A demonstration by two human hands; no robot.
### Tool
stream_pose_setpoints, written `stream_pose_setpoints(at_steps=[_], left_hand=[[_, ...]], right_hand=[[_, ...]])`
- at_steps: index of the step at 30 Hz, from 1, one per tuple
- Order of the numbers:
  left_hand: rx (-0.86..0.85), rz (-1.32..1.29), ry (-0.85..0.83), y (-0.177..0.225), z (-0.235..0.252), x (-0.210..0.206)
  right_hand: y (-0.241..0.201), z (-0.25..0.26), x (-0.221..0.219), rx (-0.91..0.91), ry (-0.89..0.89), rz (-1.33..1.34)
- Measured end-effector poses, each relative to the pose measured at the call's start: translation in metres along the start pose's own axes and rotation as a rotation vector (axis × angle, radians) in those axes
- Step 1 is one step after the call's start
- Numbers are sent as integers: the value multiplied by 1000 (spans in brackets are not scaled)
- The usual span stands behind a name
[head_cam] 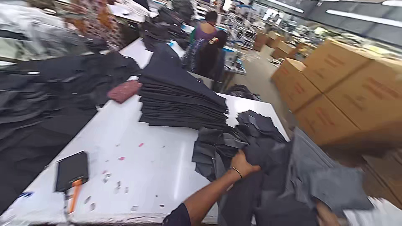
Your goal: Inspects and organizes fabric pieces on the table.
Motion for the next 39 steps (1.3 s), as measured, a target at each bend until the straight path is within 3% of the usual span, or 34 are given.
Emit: stream_pose_setpoints(at_steps=[4,7,9,11,13,15,17,19,22,24,25,27,29,30,32,33,36,39], left_hand=[[-67,-485,-6,43,30,-2],[-171,-650,-18,92,29,8],[-235,-633,-3,111,20,9],[-288,-573,24,105,12,0],[-258,-545,25,77,8,-28],[-174,-517,-4,40,5,-70],[-146,-443,-44,17,1,-112],[-165,-350,-69,14,-2,-136],[-196,-198,-106,20,-13,-132],[-277,-143,-63,19,-27,-110],[-341,-136,28,16,-35,-92],[-436,-103,373,-6,-49,-45],[-316,15,745,-56,-62,-4],[-172,47,832,-83,-64,11],[83,-25,765,-131,-56,18],[126,-92,701,-142,-51,13],[53,-175,651,-129,-44,-10],[-15,-105,731,-114,-44,-20]], right_hand=[[-37,21,23,156,11,99],[-101,31,50,281,11,164],[-158,16,76,121,23,166],[-198,-1,108,90,84,193],[-208,-11,141,354,157,326],[-205,2,150,403,252,371],[-189,44,134,493,131,131],[-176,91,69,424,-26,-165],[-109,131,-74,337,-296,-393],[-40,129,-126,362,-213,-414],[-22,128,-132,410,-104,-382],[-19,128,-130,448,-5,-316],[-19,124,-123,455,-2,-274],[-19,123,-121,460,0,-269],[-20,121,-118,472,-3,-265],[-23,119,-116,465,-20,-251],[-48,118,-99,451,-24,-133],[-97,110,-84,557,42,-25]])
Point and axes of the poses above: each hand's wrist, its own z-axis towards the middle knuckle, its own x-axis out of the back of the hand, y = z × x, the point moved 9 cm from there along z, towards the middle knuckle, and after that the axes turned 14 degrees about z, right-handed, at the moved point
